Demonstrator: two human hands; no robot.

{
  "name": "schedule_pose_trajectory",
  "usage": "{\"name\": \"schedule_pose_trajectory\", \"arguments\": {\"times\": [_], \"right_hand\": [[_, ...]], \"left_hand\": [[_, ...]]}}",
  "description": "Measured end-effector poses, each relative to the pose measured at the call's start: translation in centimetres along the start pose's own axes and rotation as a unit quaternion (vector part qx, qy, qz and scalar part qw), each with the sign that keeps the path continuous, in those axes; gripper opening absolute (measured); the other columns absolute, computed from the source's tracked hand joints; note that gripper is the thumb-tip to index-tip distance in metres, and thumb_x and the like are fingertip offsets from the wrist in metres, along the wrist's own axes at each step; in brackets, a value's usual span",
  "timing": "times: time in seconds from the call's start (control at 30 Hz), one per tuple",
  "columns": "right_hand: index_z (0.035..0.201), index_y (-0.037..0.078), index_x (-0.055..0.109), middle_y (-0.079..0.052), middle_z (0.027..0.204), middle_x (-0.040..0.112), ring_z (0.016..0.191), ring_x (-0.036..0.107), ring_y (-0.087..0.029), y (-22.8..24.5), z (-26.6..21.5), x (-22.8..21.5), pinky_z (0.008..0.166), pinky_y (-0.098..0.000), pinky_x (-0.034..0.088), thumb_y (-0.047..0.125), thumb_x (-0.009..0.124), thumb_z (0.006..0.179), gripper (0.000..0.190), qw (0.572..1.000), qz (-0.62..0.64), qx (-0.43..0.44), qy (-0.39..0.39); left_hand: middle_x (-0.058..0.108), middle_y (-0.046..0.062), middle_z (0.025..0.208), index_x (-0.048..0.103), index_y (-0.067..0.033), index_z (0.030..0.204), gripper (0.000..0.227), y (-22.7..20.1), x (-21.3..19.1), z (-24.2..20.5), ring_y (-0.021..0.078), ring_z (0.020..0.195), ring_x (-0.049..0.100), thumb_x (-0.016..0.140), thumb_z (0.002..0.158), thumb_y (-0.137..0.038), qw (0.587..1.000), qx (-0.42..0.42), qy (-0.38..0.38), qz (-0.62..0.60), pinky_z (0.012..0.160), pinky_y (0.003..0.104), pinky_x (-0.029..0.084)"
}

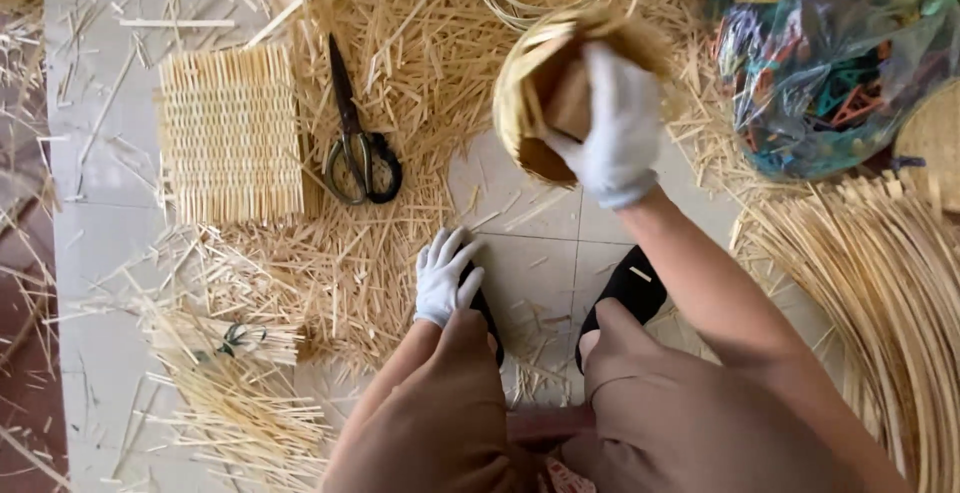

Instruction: The recorder uses shears and manual weaving techniques to construct a bamboo or wood-strip basket base.

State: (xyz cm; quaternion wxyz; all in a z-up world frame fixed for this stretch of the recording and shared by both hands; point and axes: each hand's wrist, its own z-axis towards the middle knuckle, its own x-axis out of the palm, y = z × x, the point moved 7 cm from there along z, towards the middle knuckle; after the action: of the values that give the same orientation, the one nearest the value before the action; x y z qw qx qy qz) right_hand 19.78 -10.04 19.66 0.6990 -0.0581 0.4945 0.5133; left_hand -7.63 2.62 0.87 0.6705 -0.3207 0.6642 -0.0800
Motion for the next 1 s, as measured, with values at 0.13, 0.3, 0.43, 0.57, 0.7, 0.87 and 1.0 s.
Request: {"name": "schedule_pose_trajectory", "arguments": {"times": [0.13,0.3,0.43,0.57,0.7,0.87,1.0], "right_hand": [[0.145,0.01,0.046,-0.011,0.123,0.059,0.111,0.06,-0.026,-0.9,-3.8,1.5,0.097,-0.0425,0.055,0.049,0.087,0.087,0.081,0.999,0.002,0.017,-0.028],[0.148,0.013,0.049,-0.013,0.123,0.058,0.105,0.057,-0.033,-5.3,-9.2,9.4,0.091,-0.0496,0.048,0.06,0.088,0.066,0.102,0.982,-0.128,0.006,0.139],[0.152,0.005,0.047,-0.02,0.133,0.058,0.118,0.055,-0.038,-4.6,-3.5,4.5,0.101,-0.0506,0.046,0.048,0.094,0.072,0.102,0.994,-0.07,0.012,0.077],[0.157,0.004,0.039,-0.018,0.148,0.053,0.135,0.05,-0.036,-1.1,-2.8,-3.5,0.117,-0.0475,0.043,0.035,0.104,0.09,0.099,0.996,0.028,0.039,-0.072],[0.153,0.003,0.042,-0.02,0.146,0.05,0.13,0.049,-0.04,-3.2,-8.4,4.6,0.11,-0.0557,0.043,0.041,0.097,0.071,0.105,0.999,-0.048,0.017,0.003],[0.153,0.007,0.044,-0.022,0.134,0.053,0.121,0.048,-0.046,-5.7,-8.2,8.9,0.094,-0.0573,0.043,0.05,0.083,0.077,0.096,0.957,-0.017,0.187,0.223],[0.142,0.01,0.057,-0.018,0.13,0.061,0.124,0.056,-0.038,-6.4,-10.3,4.8,0.105,-0.0478,0.046,0.046,0.075,0.092,0.064,0.963,0.129,0.119,0.206]], "left_hand": [[0.047,0.008,0.157,0.063,-0.0248,0.139,0.056,0.4,0.3,0.3,0.0379,0.15,0.031,0.065,0.087,-0.046,1.0,0.003,-0.009,0.006,0.119,0.058,0.021],[0.046,0.01,0.157,0.063,-0.024,0.139,0.056,0.5,0.0,0.6,0.0383,0.149,0.031,0.064,0.088,-0.047,0.999,0.027,-0.007,0.019,0.118,0.058,0.02],[0.047,0.011,0.155,0.063,-0.022,0.139,0.056,-0.3,-1.4,1.7,0.0388,0.148,0.033,0.064,0.088,-0.045,0.999,0.036,-0.021,-0.003,0.118,0.056,0.023],[0.052,0.009,0.152,0.065,-0.0219,0.137,0.053,-1.0,-1.6,-0.6,0.038,0.147,0.037,0.064,0.087,-0.042,0.999,0.012,-0.032,-0.029,0.118,0.054,0.027],[0.052,0.009,0.151,0.066,-0.0228,0.135,0.054,-1.2,-2.1,0.1,0.0379,0.145,0.036,0.066,0.085,-0.042,0.999,0.009,-0.031,-0.014,0.117,0.055,0.025],[0.065,0.009,0.137,0.075,-0.0179,0.116,0.035,-1.3,-3.4,1.1,0.0343,0.132,0.052,0.067,0.087,-0.035,0.997,0.005,-0.063,-0.051,0.111,0.049,0.038],[0.073,0.013,0.117,0.075,-0.0087,0.107,0.017,4.8,-5.7,4.0,0.0285,0.113,0.068,0.067,0.096,-0.019,0.966,-0.027,-0.218,-0.135,0.101,0.039,0.054]]}}
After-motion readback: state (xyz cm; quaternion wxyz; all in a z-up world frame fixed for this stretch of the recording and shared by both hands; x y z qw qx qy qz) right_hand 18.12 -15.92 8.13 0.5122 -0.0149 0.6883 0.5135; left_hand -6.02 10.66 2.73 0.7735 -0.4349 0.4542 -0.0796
